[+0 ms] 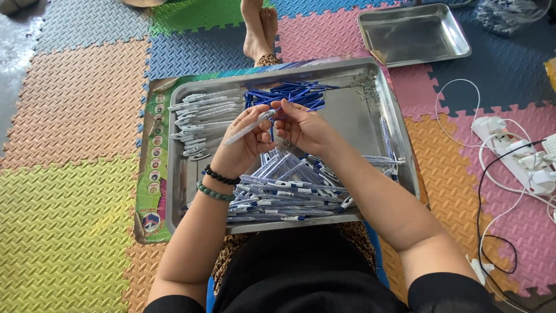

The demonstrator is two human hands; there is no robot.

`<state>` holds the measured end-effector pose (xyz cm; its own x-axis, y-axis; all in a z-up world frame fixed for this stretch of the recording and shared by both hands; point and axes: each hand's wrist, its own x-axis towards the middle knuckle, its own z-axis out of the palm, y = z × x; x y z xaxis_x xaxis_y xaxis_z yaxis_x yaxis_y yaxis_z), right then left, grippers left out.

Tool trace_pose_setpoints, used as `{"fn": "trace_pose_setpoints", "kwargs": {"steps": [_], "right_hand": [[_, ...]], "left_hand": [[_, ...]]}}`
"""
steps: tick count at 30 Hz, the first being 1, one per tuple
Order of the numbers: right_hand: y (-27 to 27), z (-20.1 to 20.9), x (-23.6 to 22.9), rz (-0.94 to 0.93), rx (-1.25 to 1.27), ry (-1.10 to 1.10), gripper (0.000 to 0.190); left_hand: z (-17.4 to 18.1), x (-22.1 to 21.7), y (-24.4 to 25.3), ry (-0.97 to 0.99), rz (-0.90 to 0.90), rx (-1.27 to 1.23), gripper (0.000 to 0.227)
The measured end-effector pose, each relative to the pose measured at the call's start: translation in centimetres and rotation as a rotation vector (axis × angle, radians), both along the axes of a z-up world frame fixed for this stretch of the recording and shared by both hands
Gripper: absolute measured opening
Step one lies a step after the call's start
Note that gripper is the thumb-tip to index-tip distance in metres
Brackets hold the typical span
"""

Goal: Assembling pens by inserting refills into pen bodies and organizing them on a tray.

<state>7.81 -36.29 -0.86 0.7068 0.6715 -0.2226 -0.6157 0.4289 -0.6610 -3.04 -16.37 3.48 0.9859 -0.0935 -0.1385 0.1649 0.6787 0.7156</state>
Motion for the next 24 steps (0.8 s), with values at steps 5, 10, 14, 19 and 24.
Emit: {"fn": "trace_pose_setpoints", "kwargs": {"steps": [5, 10, 14, 19, 24], "right_hand": [[-1.2, -1.1, 1.6, -0.068, 0.044, 0.053, 0.029], [-1.5, -0.4, 1.4, -0.1, 0.04, 0.083, 0.028], [-1.5, -0.1, 1.3, -0.096, 0.036, 0.098, 0.029], [-1.4, -0.7, 1.3, -0.097, -0.008, 0.085, 0.029], [-1.8, 1.7, 1.7, -0.226, -0.088, -0.03, 0.028]], "left_hand": [[-0.2, -0.1, 0.1, -0.012, -0.028, 0.002, 0.036], [-0.8, 0.0, 0.2, -0.035, -0.041, 0.018, 0.038], [-1.1, 0.1, 0.3, -0.039, -0.043, 0.023, 0.039], [-0.6, 0.0, 0.3, -0.012, -0.009, 0.057, 0.038], [1.6, -0.4, 1.2, -0.003, 0.192, 0.277, 0.032]]}}
